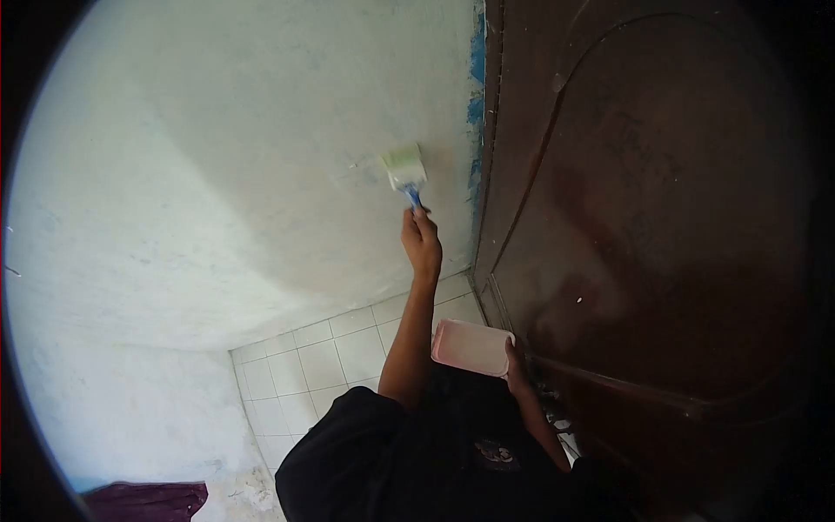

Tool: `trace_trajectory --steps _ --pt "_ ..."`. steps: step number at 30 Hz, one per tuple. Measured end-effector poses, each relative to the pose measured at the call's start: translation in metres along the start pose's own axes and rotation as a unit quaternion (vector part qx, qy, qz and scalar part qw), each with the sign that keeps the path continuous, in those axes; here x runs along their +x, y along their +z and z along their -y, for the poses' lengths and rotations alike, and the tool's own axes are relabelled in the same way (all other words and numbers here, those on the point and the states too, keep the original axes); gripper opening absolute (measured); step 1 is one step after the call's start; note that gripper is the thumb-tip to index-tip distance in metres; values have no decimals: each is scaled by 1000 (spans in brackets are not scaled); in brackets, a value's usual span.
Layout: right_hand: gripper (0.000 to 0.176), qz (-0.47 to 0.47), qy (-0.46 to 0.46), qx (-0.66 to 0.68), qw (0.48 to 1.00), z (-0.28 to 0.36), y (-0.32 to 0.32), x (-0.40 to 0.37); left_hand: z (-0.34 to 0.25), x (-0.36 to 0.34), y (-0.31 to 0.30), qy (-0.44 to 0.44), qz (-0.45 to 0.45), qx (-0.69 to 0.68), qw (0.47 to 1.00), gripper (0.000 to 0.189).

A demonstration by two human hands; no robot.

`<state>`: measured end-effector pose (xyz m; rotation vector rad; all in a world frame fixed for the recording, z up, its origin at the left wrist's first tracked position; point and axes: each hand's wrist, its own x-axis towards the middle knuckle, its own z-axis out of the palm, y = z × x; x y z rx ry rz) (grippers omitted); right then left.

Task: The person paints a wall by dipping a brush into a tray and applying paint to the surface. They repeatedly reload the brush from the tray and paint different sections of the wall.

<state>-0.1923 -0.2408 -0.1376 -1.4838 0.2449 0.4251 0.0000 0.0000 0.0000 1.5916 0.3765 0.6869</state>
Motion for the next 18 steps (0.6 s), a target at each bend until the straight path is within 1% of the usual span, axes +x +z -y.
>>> trace_trajectory --steps 1,2,3,4,5,6,8,9,11,13,15,17,18 --pt "48 -3 -10 1 1000 -1 1 1 28 -9 1 23 -14 58 998 30" --pt "48 -5 -21 3 1000 -2 1 3 62 -18 1 3 -19 96 995 31" --pt "48 -7 -37 -2 999 4 -8 17 94 -23 14 -8 -26 121 992 32" --pt "47 -7 -37 4 999 4 -4 18 124 -31 8 -106 -2 106 989 33" --pt "47 -9 -31 8 999 3 -2 13 141 -42 1 -209 23 91 973 34" --pt "47 -11 -24 10 1000 0 -1 5 137 -50 -7 -214 26 96 972 34" --pt "47 -7 -27 3 1000 -2 -4 6 133 -52 -9 -328 14 55 943 35" --pt "47 -8 -28 1 1000 -1 -5 8 121 -46 -8 -328 14 53 943 35" --pt "46 -18 -22 28 999 -3 -1 6 69 -23 -9 -258 51 31 964 37" --pt "46 -15 -28 10 999 2 2 8 2 2 -11 -227 65 20 972 38" --pt "46 -13 -34 -11 999 5 2 7 -86 7 -16 -166 82 4 983 39" --pt "46 -23 -18 -3 1000 7 4 7 -139 8 -15 -70 80 -29 994 39" --pt "46 -22 -18 -3 1000 7 4 7 -161 8 -13 -70 79 -28 994 39"
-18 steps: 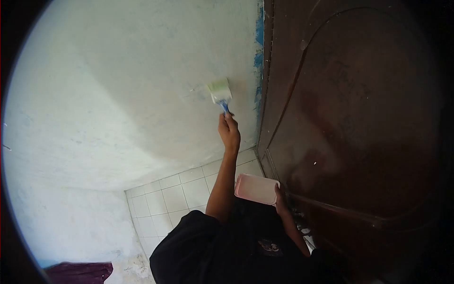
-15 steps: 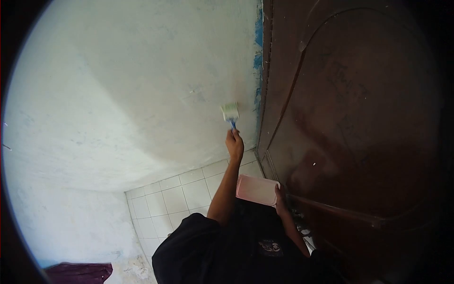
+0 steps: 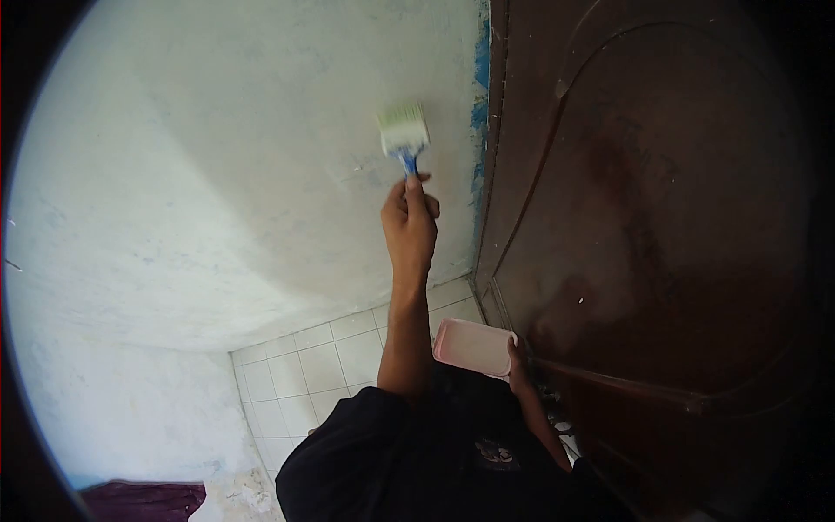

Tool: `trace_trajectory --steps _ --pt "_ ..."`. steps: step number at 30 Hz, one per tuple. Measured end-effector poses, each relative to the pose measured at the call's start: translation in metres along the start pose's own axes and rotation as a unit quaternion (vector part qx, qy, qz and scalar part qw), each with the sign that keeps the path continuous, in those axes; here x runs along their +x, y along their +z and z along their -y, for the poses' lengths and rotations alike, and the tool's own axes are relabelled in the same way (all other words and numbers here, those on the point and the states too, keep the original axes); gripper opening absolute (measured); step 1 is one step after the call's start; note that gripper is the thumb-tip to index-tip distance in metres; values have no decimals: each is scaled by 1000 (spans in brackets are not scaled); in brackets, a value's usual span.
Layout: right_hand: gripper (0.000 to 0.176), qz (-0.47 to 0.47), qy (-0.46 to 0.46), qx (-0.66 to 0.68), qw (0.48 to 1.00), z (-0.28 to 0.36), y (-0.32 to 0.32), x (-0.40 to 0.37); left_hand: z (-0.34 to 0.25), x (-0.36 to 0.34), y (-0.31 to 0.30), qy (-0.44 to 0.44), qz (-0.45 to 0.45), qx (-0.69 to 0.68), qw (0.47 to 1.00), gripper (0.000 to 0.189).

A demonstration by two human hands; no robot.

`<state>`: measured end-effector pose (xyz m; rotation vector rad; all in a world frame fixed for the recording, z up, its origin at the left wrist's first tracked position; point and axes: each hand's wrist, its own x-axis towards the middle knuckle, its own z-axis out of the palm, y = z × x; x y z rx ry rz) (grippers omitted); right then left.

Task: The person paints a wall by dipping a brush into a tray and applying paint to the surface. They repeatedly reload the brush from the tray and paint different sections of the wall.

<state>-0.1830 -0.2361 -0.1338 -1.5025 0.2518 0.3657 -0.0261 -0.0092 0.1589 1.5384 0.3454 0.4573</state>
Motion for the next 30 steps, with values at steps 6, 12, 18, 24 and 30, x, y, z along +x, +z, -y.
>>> trace_trajectory --steps 6,12,18,24,30 --pt "47 7 -9 21 1000 -5 -5 0 -1 18 27 128 -2 -45 991 34" --pt "49 7 -7 13 1000 -13 -8 1 175 12 43 18 -4 26 999 31" --pt "51 6 17 30 999 -12 -7 -7 357 2 43 -145 -15 129 981 33" --pt "52 6 69 73 995 -20 -10 -2 365 15 34 -356 12 76 931 38" --pt "49 15 33 17 999 -15 -11 0 204 12 68 -94 23 3 995 41"
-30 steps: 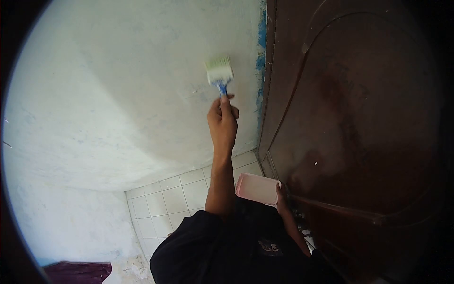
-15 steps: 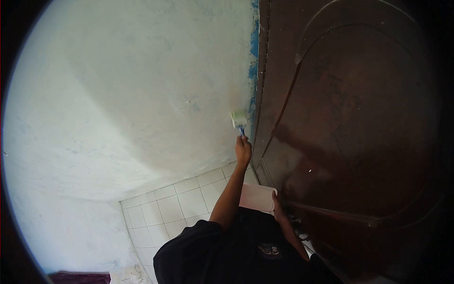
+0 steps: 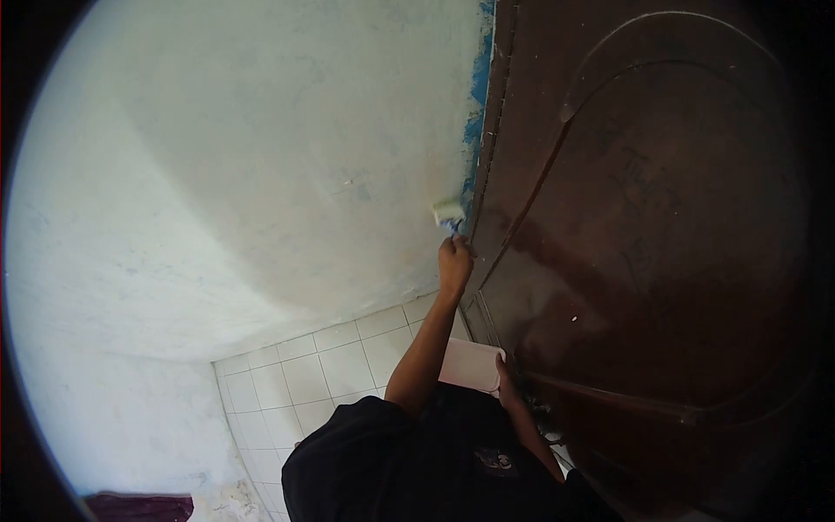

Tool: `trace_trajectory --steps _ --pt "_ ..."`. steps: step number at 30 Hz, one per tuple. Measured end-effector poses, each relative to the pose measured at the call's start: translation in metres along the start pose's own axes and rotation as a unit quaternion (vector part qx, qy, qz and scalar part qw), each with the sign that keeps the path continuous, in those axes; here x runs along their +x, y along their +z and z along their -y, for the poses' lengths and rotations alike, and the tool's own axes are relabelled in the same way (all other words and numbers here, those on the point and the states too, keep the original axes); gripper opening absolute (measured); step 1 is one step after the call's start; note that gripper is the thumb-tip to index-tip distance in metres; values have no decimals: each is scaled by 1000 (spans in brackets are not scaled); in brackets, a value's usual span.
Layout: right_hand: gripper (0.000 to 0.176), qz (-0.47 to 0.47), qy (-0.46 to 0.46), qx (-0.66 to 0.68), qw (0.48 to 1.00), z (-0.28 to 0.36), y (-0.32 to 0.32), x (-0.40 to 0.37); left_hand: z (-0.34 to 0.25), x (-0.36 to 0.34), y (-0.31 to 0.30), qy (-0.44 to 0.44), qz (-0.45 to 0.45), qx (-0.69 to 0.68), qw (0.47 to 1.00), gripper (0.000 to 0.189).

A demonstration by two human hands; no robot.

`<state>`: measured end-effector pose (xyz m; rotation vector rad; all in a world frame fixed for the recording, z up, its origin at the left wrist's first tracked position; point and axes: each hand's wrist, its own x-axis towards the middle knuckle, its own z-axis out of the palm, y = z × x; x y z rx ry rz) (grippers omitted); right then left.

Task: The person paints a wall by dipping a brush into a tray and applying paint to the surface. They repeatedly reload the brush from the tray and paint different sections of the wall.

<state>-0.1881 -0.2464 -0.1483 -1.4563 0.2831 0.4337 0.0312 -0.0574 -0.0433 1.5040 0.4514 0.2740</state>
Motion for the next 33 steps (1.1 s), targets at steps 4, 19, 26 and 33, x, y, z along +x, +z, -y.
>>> trace_trajectory --steps 4,19,26,33 --pt "52 11 -10 -23 1000 -5 -1 4 -94 -30 7 122 1 9 992 41" --pt "49 12 7 21 1000 -18 -2 0 124 7 11 -32 -33 259 965 38" --pt "54 24 13 -10 1000 -9 -4 -3 234 50 -21 -149 -56 194 968 39" --pt "48 17 10 5 1000 -1 1 -3 -44 -16 -51 -35 -34 71 996 40"
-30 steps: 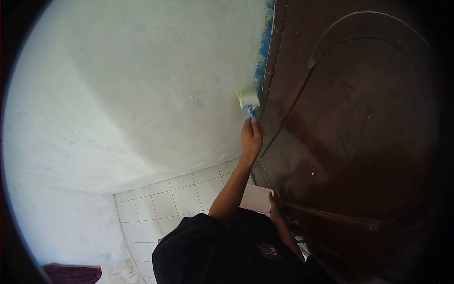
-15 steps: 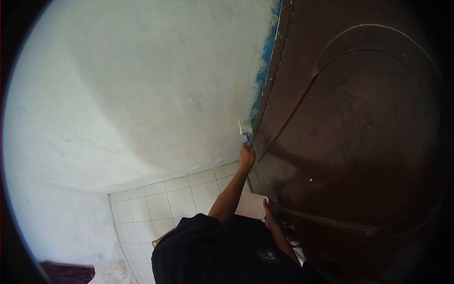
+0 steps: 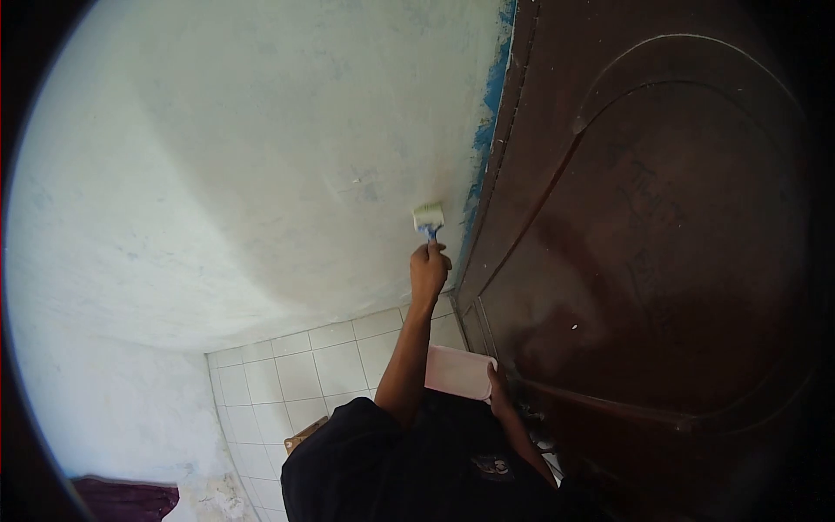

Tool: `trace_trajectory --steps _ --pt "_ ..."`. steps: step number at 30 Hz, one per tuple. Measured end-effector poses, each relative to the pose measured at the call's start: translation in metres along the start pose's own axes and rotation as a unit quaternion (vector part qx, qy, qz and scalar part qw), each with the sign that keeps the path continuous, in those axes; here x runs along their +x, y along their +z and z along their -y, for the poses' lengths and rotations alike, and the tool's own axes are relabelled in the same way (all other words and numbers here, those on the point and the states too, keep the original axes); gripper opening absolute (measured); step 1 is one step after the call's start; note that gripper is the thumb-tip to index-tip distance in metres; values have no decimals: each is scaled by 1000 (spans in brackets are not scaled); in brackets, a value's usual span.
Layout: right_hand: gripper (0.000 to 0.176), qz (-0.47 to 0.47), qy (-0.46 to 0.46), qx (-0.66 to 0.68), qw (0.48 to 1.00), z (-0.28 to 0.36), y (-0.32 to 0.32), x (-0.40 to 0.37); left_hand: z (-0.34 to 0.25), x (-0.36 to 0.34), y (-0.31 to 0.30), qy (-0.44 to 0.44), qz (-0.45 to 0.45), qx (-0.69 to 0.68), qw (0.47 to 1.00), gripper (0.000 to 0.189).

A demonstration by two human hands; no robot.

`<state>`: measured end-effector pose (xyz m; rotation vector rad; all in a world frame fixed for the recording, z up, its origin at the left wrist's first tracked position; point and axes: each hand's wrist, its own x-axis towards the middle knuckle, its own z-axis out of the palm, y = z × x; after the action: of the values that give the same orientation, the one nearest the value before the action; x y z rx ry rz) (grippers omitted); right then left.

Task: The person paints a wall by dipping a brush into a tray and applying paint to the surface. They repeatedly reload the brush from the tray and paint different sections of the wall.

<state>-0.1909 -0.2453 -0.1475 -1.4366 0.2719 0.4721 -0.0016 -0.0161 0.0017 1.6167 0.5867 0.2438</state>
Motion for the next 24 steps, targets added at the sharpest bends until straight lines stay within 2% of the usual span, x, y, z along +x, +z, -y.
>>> trace_trajectory --steps 1,3,4,6,7,10,12,14,15,17,21,24 --pt "50 7 -4 -13 1000 1 0 1 -29 -13 -5 -1 -2 2 1000 40" --pt "51 15 -4 -22 1000 -3 -1 1 -67 -32 -13 125 -3 -51 991 36" --pt "52 21 -3 -27 999 -7 -1 3 -70 -33 -15 124 -4 -48 991 36" --pt "53 28 -5 -29 999 -13 -1 8 -74 -32 -17 215 -18 -83 973 33" --pt "53 21 5 -18 1000 -15 -1 9 -68 -28 -17 217 -19 -82 973 33" --pt "53 9 4 -7 1000 -15 1 11 -2 1 -13 174 -21 -83 981 34" --pt "53 8 -5 -7 1000 -15 2 12 78 24 -3 131 -45 50 989 38" --pt "54 -2 -5 7 1000 -13 4 12 123 21 3 21 12 90 996 41" --pt "54 2 -6 7 1000 -10 5 11 139 20 5 22 9 90 996 41" --pt "54 -12 5 -9 1000 2 9 7 156 20 7 -60 56 45 996 42" --pt "54 -5 24 29 999 -13 4 12 125 25 2 -106 40 -14 993 43" --pt "54 -4 27 29 999 -17 4 19 24 12 -13 -47 74 -86 992 46"
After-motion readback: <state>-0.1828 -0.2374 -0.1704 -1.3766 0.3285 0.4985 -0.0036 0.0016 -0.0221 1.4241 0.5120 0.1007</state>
